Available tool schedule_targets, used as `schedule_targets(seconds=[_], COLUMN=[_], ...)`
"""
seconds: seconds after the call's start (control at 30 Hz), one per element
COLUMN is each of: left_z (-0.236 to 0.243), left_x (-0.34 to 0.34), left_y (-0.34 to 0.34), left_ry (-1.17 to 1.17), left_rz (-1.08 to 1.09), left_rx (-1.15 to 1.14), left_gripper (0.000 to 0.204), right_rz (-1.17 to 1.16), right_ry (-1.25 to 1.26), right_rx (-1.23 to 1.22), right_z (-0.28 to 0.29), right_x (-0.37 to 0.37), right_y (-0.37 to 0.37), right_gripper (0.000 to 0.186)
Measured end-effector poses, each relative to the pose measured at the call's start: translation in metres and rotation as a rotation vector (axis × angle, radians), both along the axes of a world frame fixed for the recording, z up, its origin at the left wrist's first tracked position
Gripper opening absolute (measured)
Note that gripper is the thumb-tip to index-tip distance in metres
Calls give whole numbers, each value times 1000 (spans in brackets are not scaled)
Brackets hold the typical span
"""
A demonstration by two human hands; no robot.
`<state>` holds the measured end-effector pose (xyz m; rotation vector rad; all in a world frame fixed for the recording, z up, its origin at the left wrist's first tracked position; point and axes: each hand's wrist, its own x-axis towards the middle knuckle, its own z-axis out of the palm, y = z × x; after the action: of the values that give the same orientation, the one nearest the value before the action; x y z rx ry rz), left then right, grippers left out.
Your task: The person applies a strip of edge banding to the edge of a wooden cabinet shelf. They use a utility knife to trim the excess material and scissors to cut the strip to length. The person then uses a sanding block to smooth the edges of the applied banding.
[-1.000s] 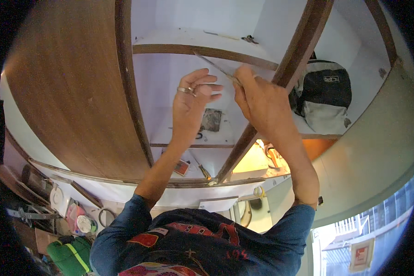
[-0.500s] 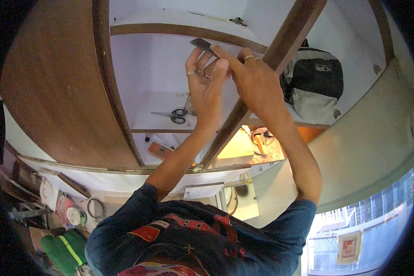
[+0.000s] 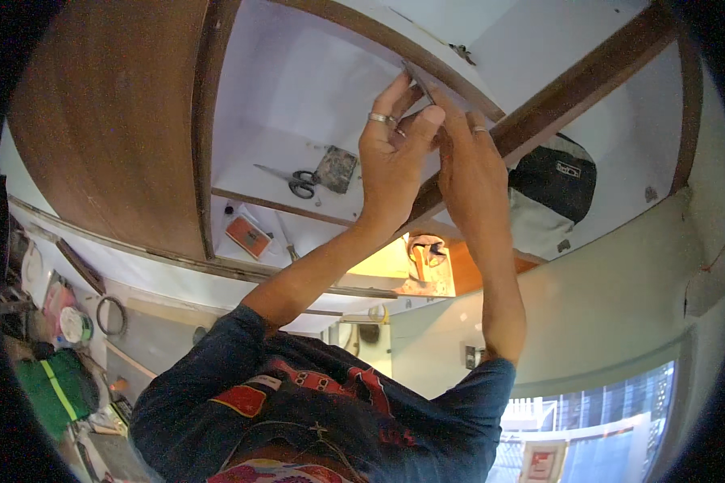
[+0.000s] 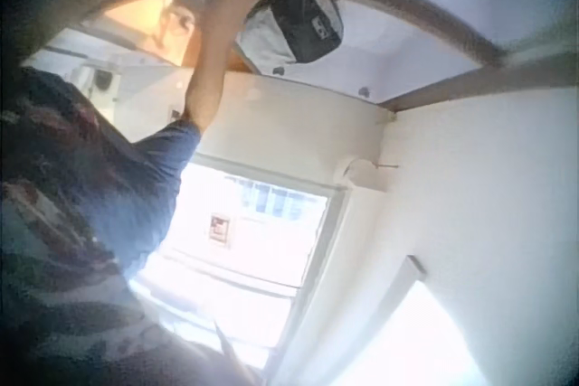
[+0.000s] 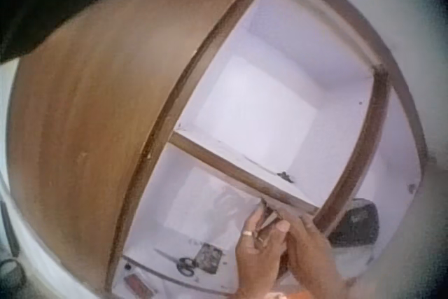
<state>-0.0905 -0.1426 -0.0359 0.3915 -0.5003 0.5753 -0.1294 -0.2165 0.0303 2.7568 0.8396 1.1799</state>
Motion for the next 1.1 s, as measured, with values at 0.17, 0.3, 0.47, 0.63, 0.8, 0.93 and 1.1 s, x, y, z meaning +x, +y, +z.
schedule_targets(seconds=[0.17, 0.3, 0.47, 0.63, 0.8, 0.93, 1.1], left_z=[4, 6, 14, 1, -4, 0, 0], left_x=[-7, -6, 3, 8, -4, -2, -4], left_y=[7, 11, 33, 44, 42, 37, 31], left_ry=[11, 2, 89, 2, 1, -23, -21], left_rz=[-72, -154, -158, -140, -173, -139, -172], left_rx=[-63, -112, -119, -44, 46, 15, 5], left_gripper=[55, 55, 54, 53, 54, 56, 58], right_rz=[53, -23, -64, -112, -26, -126, -81], right_ry=[34, 6, -12, 33, 7, 113, 72], right_rx=[71, 18, -94, -51, 74, 159, 153], right_z=[-4, -2, 8, 1, -17, -15, -16], right_x=[1, -1, 23, 9, -1, -3, 0], right_y=[4, 11, 32, 36, 30, 24, 20], right_gripper=[49, 49, 44, 34, 33, 34, 35])
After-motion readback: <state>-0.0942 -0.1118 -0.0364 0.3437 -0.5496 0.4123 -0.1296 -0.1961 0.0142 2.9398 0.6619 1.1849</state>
